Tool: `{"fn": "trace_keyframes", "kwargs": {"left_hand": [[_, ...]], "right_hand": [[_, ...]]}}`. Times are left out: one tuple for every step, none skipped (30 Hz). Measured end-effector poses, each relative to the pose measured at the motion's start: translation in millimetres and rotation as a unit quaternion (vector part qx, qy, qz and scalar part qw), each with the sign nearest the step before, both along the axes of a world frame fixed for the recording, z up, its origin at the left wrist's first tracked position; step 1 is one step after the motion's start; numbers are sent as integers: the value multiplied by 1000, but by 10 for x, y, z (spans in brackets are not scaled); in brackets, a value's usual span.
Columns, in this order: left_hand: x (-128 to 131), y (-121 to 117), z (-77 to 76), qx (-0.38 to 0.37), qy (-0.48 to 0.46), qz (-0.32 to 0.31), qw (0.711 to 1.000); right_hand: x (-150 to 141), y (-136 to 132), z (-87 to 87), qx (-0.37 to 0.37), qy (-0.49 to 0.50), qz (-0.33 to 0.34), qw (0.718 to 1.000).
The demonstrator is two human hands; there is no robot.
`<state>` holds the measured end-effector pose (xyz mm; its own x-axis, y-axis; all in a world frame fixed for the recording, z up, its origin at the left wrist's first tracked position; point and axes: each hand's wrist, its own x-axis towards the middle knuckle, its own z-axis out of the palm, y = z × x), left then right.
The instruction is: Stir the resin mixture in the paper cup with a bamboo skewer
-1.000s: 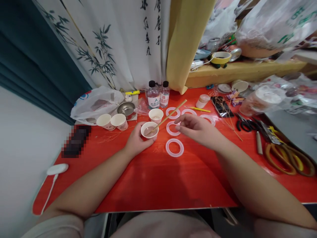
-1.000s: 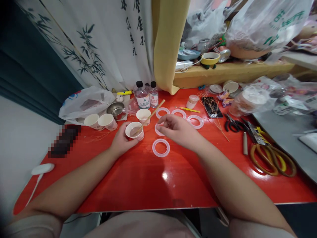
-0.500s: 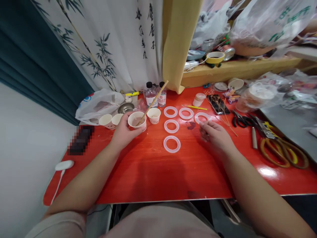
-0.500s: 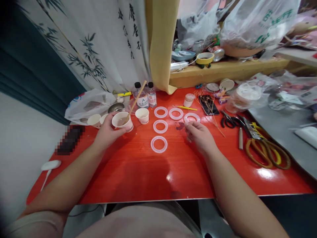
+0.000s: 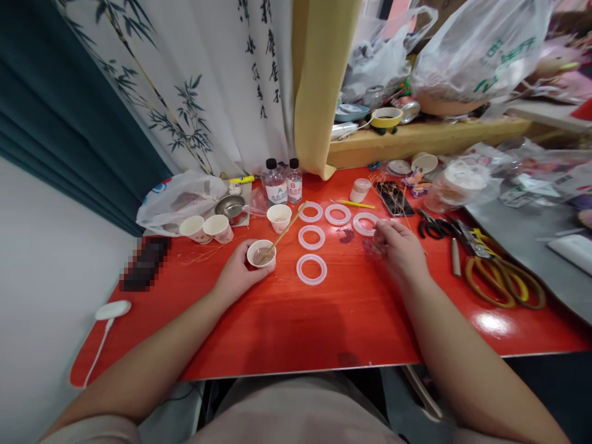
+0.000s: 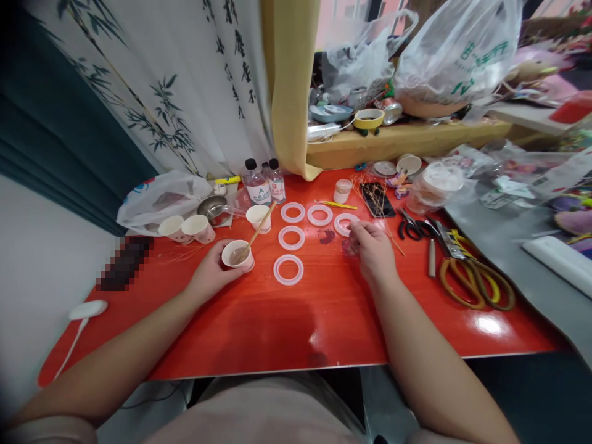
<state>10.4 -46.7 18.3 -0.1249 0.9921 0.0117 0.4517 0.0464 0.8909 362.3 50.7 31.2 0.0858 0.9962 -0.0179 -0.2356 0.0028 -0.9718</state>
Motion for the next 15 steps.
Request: {"fn": "trace_keyframes", "kwargs": {"left_hand": [[22, 8, -28, 6, 4, -3, 1000], [32, 13, -56, 13, 10, -6, 1000], [28, 14, -83, 20, 15, -8, 1000], [9, 11, -107, 26, 19, -9, 999], [-23, 5, -129, 30, 20, -13, 999], [-68, -6, -144, 35, 15, -11, 999], [-120, -17, -152, 50, -1, -16, 999], [-174, -29, -151, 76, -34, -21, 996], [-226, -39, -139, 108, -64, -18, 992], [-271, -46, -118, 144, -79, 5, 986], [-308, -49, -89, 172, -74, 48, 981], [-335, -49, -55, 191, -56, 98, 975], [-353, -46, -21, 193, -36, 143, 970], [-364, -41, 10, 189, -23, 179, 965], [-371, -35, 34, 178, -18, 189, 965]], "right_hand": [[-13, 1, -14, -2, -7, 5, 1000], [-24, 3, -30, -3, -14, 8, 1000], [-34, 5, -49, -5, -21, 9, 1000], [-42, 7, -69, -6, -30, 9, 999], [-48, 9, -89, -8, -41, 8, 999], [-54, 11, -108, -10, -54, 7, 998], [-60, 12, -126, -12, -67, 7, 998], [-67, 11, -143, -14, -81, 9, 997], [-75, 8, -158, -17, -93, 11, 995], [-83, 5, -173, -20, -104, 15, 994], [-91, 1, -187, -23, -113, 18, 993], [-98, -3, -200, -25, -121, 22, 992], [-104, -7, -213, -26, -128, 25, 991], [-108, -10, -224, -26, -135, 29, 990], [-110, -11, -234, -25, -142, 32, 989]]}}
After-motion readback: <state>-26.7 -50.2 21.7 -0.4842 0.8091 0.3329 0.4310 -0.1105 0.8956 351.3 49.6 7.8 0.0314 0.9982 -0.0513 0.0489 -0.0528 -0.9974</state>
